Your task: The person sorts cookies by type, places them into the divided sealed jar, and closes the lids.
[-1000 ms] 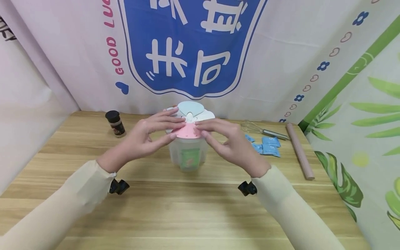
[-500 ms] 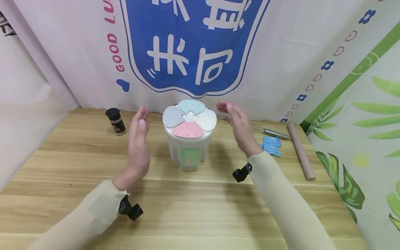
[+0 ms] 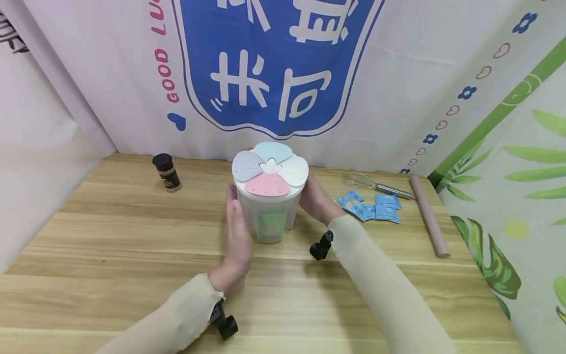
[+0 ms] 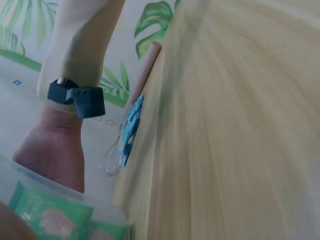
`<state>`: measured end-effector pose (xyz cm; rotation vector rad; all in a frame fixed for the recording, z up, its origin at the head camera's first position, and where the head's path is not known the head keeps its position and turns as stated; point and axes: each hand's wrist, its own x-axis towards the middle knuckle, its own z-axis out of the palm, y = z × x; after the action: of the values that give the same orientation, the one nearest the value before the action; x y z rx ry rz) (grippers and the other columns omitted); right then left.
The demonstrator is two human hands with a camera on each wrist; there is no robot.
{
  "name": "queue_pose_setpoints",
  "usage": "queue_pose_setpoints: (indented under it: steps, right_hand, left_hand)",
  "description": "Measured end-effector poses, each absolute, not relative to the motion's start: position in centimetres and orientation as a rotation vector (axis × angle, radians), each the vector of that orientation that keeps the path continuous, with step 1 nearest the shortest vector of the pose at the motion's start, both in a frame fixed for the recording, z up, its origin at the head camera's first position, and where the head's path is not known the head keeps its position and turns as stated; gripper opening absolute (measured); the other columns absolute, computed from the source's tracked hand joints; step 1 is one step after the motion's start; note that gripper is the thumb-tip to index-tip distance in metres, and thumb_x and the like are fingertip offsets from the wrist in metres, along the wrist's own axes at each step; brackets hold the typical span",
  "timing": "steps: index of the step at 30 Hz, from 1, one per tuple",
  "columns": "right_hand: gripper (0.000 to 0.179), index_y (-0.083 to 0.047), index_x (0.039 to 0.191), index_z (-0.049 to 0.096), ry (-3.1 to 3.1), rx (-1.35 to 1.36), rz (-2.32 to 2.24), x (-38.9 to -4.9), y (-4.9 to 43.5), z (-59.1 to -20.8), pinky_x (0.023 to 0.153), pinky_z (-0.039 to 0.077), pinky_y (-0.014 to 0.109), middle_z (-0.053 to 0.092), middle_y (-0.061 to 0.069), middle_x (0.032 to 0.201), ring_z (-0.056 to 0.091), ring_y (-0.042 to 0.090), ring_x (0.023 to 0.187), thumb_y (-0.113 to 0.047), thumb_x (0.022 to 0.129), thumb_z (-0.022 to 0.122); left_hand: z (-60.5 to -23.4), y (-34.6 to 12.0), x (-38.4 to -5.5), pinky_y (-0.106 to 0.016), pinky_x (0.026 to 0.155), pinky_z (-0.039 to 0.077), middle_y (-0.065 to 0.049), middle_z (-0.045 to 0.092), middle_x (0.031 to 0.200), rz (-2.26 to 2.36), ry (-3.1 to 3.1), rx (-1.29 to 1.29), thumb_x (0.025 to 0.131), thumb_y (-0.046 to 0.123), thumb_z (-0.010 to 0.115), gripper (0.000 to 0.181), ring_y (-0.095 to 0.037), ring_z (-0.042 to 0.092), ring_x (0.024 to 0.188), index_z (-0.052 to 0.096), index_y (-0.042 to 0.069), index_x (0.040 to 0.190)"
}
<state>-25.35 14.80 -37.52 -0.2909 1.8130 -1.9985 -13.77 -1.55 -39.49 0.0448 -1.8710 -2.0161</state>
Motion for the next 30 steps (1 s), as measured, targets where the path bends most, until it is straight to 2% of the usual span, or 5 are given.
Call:
queue_pose_setpoints:
  steps: [6,14,20,25,30]
  right_hand:
    - [0.067,-0.022,0.148,0.041,1.826,-0.270,-1.959,-25.4,14.7,-38.0,0.135,0.014,0.058,0.027,0.011,0.172,0.021,0.032,0.163,-0.063,0.109,0.005]
    - [0.070,-0.023,0.145,0.044,1.870,-0.289,-1.916,-25.4,15.0,-38.2,0.135,0.012,0.059,0.028,0.010,0.171,0.020,0.030,0.163,-0.067,0.107,0.004]
    - [0.074,-0.016,0.157,0.033,1.843,-0.292,-1.962,-25.2,15.0,-38.2,0.136,0.011,0.056,0.025,0.010,0.173,0.018,0.030,0.164,-0.064,0.109,0.005]
    - [0.077,-0.013,0.163,0.023,1.808,-0.330,-2.016,-24.3,15.2,-38.5,0.136,0.008,0.055,0.019,0.012,0.175,0.013,0.031,0.165,-0.065,0.108,0.006]
    - [0.084,-0.017,0.169,0.005,1.774,-0.398,-2.039,-23.2,15.4,-38.7,0.135,0.004,0.060,0.006,0.011,0.179,0.005,0.034,0.166,-0.072,0.105,0.008]
  left_hand:
    - [-39.7,-0.3,-13.7,-0.053,0.137,0.006,-0.014,0.005,0.178,-1.976,-1.862,0.049,0.113,0.031,0.020,0.064,-0.031,0.005,0.166,0.005,0.000,0.167]
    - [-39.9,0.1,-14.1,-0.052,0.137,0.004,-0.012,0.001,0.179,-1.941,-1.901,0.061,0.112,0.032,0.018,0.066,-0.028,0.003,0.166,-0.001,0.002,0.167]
    - [-39.8,-0.3,-14.5,-0.054,0.137,0.005,-0.015,0.001,0.178,-1.942,-1.905,0.031,0.112,0.031,0.017,0.066,-0.032,0.003,0.166,0.001,-0.001,0.167]
    - [-39.5,-0.9,-15.3,-0.050,0.137,0.003,-0.013,0.002,0.178,-1.967,-1.941,0.024,0.113,0.036,0.015,0.066,-0.029,0.003,0.167,0.003,0.000,0.167]
    - [-39.2,-1.7,-16.5,-0.049,0.137,0.001,-0.012,0.002,0.179,-2.031,-1.948,0.005,0.113,0.039,0.010,0.066,-0.029,0.000,0.167,0.004,0.002,0.168]
